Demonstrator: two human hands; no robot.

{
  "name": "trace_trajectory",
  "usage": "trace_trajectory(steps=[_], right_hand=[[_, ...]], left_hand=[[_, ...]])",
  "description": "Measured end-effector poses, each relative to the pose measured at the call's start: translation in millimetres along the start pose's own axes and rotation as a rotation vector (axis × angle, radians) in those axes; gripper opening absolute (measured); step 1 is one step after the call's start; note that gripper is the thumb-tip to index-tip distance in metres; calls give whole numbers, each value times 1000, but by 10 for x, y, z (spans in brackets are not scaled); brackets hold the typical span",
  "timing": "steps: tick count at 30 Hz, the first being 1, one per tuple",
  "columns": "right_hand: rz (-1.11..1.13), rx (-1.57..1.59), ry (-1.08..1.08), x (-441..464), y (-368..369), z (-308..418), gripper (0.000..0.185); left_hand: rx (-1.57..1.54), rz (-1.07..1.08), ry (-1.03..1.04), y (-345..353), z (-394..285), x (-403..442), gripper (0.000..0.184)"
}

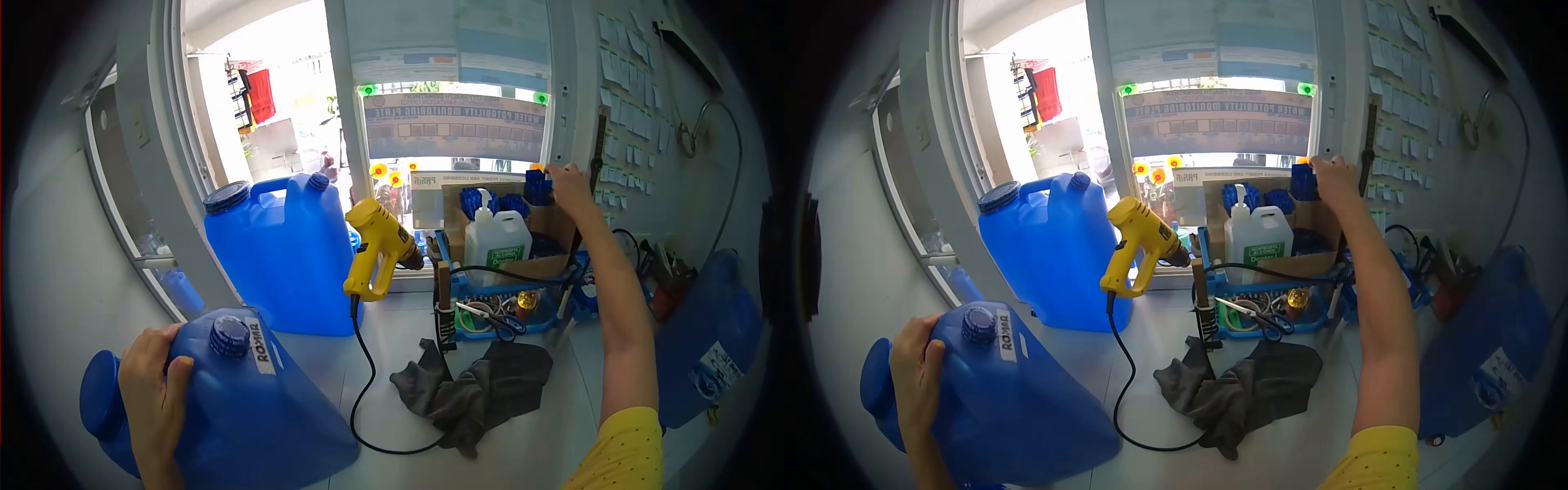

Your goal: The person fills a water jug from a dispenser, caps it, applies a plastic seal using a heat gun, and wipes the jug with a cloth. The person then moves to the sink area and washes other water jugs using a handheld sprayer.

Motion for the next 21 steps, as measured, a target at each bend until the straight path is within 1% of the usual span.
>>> trace_trajectory(steps=[1,2,4,5,6,8,9,11,12,14,15,17,21], right_hand=[[25,-10,-48,67,3,-15,24],[23,-4,-53,129,2,-42,24],[98,109,-42,218,51,-103,14],[104,128,-123,228,71,-112,10],[104,129,-128,239,97,-126,10],[97,235,-60,246,87,-199,10],[96,233,-63,263,99,-194,10],[-2,531,118,351,198,-247,10],[-18,531,118,318,223,-224,10],[-105,360,11,181,160,-51,6],[-121,368,8,229,122,-44,6],[62,271,36,277,242,-63,3],[24,325,37,221,280,-119,4]], left_hand=[[6,-4,-4,-2,15,-8,58],[11,-6,-10,8,5,3,58],[43,-21,47,28,-59,38,57],[46,-21,42,35,-51,32,57],[50,-27,32,44,-42,23,54],[53,-33,21,42,-60,23,52],[61,-27,39,40,-96,33,50],[66,-34,59,22,-114,-2,48],[81,-23,67,25,-91,-14,45],[103,-36,73,4,-89,-10,43],[102,-38,98,1,-124,-5,43],[104,-50,138,35,-62,-3,42],[99,-29,129,15,-103,24,43]])
Point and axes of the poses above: each hand's wrist, its own x-axis towards the middle knuckle, its own y-axis out of the palm, z = x × y, the point moved 4 cm from there along x, towards the middle knuckle, and after that the axes turned 14 degrees about -x, right-handed, at the moved point
